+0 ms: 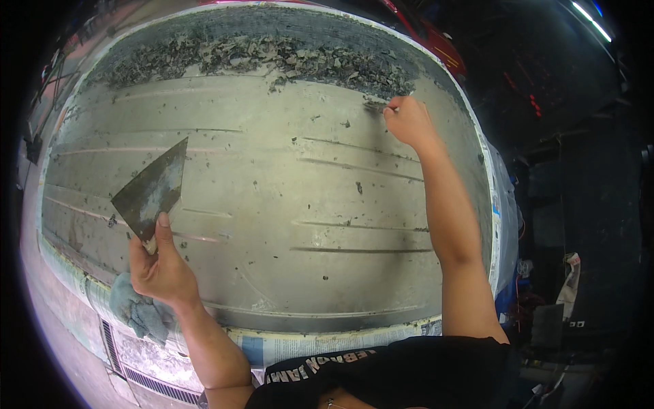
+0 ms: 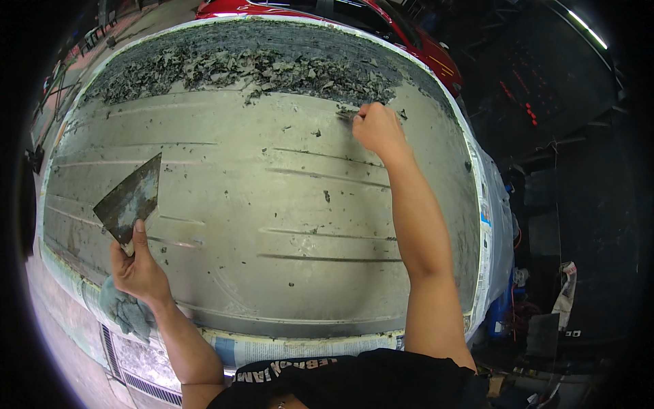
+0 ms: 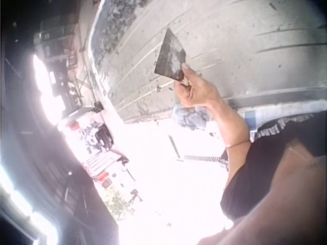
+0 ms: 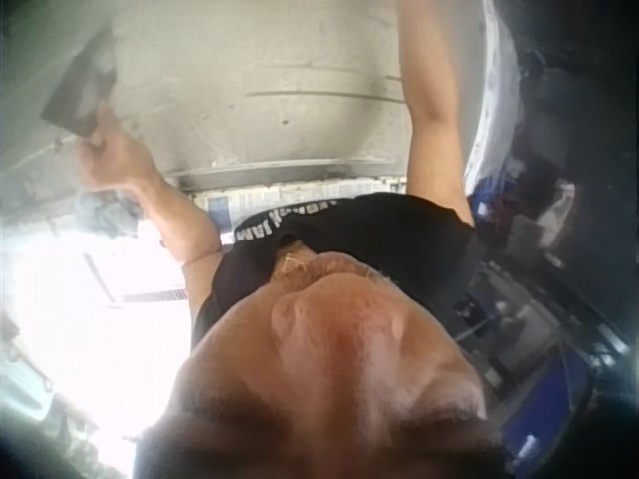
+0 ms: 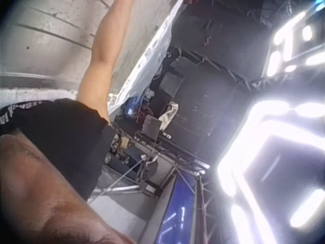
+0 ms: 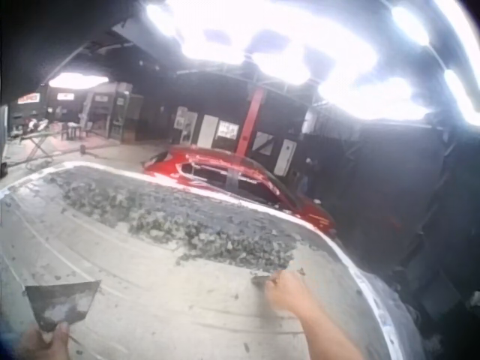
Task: The person uses a metal scraper to remove old paint from a car hood. They repeatedly scrape the surface, clearing flakes and residue across the hood area.
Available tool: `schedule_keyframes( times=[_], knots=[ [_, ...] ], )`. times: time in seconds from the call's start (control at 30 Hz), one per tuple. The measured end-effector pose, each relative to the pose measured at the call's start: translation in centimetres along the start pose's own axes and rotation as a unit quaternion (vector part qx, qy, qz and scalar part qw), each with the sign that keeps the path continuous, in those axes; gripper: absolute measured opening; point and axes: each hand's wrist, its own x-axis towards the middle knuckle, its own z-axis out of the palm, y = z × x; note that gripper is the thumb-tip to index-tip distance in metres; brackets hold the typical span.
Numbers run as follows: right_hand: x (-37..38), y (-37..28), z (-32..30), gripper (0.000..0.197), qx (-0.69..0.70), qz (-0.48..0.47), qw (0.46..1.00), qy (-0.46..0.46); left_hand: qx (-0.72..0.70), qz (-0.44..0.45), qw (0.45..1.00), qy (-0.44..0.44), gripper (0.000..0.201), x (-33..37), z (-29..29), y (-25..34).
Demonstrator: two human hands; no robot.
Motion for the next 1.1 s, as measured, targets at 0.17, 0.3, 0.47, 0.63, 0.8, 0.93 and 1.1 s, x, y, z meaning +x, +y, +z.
schedule_keyframes(
  times=[0.17,0.3,0.47,0.63,0.8,0.93,1.1],
  knots=[
    [2.0,-0.7,0.1,0.026,-0.042,0.01,0.998,-0.041,0.037,0.014,0.999,-0.01,0.014,-0.1,-0.4,0.0],
    [2.2,-1.0,-0.3,0.027,-0.074,0.015,0.995,-0.065,0.004,-0.007,1.0,-0.007,0.013,0.0,-0.6,0.1],
    [4.3,-1.6,1.6,0.029,-0.075,0.041,0.996,-0.023,0.021,0.001,1.0,0.003,0.012,0.1,-0.3,-0.3],
    [2.4,0.4,0.5,0.03,-0.062,0.03,0.998,-0.009,-0.014,-0.002,1.0,0.014,0.013,0.5,-0.6,0.2],
    [2.8,-0.8,1.0,0.03,-0.06,0.02,0.998,-0.004,0.018,0.029,0.999,0.009,0.012,0.2,-0.2,0.2],
    [3.9,-1.2,1.0,0.028,-0.092,0.018,0.995,-0.016,0.052,-0.007,0.999,0.008,0.012,0.0,-0.8,-0.4],
    [1.7,-0.9,-0.4,0.027,-0.08,0.025,0.996,-0.039,0.019,-0.001,1.0,0.012,0.013,-0.4,-1.2,-0.2]
  ],
)
